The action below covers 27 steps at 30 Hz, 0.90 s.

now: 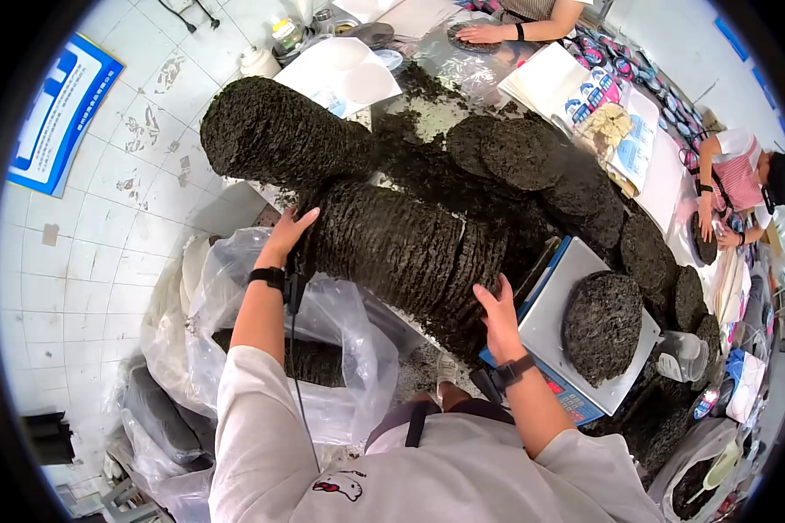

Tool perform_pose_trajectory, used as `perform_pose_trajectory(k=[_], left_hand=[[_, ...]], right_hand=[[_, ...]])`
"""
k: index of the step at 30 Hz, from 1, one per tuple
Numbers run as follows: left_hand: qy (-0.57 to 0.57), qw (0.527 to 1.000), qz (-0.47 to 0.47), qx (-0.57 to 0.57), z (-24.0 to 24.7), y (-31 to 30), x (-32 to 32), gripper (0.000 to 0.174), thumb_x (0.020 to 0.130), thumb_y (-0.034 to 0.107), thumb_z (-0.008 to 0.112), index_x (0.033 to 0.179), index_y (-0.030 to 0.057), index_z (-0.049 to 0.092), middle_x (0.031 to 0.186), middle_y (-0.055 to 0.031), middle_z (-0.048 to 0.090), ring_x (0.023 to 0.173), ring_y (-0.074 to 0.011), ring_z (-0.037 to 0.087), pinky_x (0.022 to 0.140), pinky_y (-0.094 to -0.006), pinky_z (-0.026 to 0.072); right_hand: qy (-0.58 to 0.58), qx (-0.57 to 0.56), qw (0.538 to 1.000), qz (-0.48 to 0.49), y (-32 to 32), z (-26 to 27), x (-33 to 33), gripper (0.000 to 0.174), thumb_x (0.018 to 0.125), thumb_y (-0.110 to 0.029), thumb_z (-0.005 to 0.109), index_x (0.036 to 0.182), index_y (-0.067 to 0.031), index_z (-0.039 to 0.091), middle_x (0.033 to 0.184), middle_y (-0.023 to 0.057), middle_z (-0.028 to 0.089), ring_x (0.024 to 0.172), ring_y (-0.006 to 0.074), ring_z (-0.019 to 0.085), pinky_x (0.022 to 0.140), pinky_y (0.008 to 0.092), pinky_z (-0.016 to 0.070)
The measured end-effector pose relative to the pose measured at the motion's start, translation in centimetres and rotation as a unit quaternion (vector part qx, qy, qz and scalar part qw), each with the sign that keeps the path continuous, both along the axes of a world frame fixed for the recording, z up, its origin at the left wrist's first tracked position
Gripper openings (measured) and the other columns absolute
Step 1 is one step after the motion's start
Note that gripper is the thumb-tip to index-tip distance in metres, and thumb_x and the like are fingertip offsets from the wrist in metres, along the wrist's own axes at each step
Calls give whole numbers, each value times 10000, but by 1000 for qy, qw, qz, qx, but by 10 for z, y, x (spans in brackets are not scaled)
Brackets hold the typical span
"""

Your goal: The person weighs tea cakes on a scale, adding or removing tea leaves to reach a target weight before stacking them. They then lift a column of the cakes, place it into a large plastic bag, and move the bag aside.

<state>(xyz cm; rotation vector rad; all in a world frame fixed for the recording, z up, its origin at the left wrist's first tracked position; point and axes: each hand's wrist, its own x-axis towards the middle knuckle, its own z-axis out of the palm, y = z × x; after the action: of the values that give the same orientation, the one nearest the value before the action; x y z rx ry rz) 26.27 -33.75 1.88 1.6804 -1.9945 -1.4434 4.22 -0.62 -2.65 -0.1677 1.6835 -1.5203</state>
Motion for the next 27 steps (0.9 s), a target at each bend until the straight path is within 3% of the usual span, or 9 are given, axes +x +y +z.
perform_pose_trajectory(k=[5,8,11,15,19,22,24,25,27], left_hand=[[-23,997,-12,73,-18,5,-18,899,790,487,653,1429,-17,270,1394,-191,406,1254,-278,427,1023,-357,347],[226,971,-19,68,-20,16,12,777,815,317,662,1396,-45,295,1337,-156,453,1207,-241,452,1011,-323,345],[323,940,-70,86,-16,31,31,850,784,338,699,1416,-10,250,1361,-148,421,1253,-230,406,1030,-340,331],[251,952,32,171,-38,11,44,901,786,333,696,1459,19,185,1426,-108,360,1298,-239,367,1073,-357,291],[85,995,-19,53,-26,0,24,912,762,298,731,1439,-19,210,1442,-140,344,1297,-254,366,1065,-352,305],[-64,985,-148,-56,-49,-11,36,859,721,174,772,1399,-31,286,1318,-149,484,1188,-242,472,1033,-339,349],[29,992,-124,-16,-91,-4,49,815,729,179,769,1377,-27,319,1290,-140,501,1163,-233,484,1019,-335,361],[119,988,-95,22,-78,6,40,772,736,184,765,1355,-22,353,1262,-130,519,1139,-224,495,1006,-332,373],[113,991,-65,15,-61,21,32,698,762,156,739,1338,-4,380,1242,-96,528,1103,-193,508,983,-335,392]], right_hand=[[-95,-35,994,-39,-16,13,-5,842,835,-289,682,1447,9,186,1478,165,254,1347,251,278,1088,343,252],[7,-140,989,-40,6,25,-14,685,868,-202,619,1416,-15,253,1445,156,291,1334,252,300,1081,351,269],[59,-74,993,-64,15,52,-18,711,855,-205,633,1410,17,248,1443,179,297,1334,257,308,1081,348,269],[47,-20,998,-36,3,-8,-12,870,801,-257,700,1429,56,187,1433,209,332,1317,273,344,1079,328,269],[68,6,997,-36,-7,-17,-2,901,778,-263,727,1427,56,190,1402,204,384,1290,267,386,1061,330,300],[83,31,995,-45,-15,-20,2,908,765,-261,741,1424,57,202,1382,198,413,1268,264,415,1050,331,317],[76,29,995,-57,-19,-15,4,907,761,-263,747,1420,57,213,1372,197,425,1258,266,427,1047,331,322],[73,16,996,-46,-21,-9,6,894,756,-269,750,1413,55,238,1368,197,430,1258,273,426,1048,333,322],[81,-3,996,-32,-23,9,4,881,750,-274,753,1406,53,263,1363,196,434,1258,280,426,1050,334,322]])
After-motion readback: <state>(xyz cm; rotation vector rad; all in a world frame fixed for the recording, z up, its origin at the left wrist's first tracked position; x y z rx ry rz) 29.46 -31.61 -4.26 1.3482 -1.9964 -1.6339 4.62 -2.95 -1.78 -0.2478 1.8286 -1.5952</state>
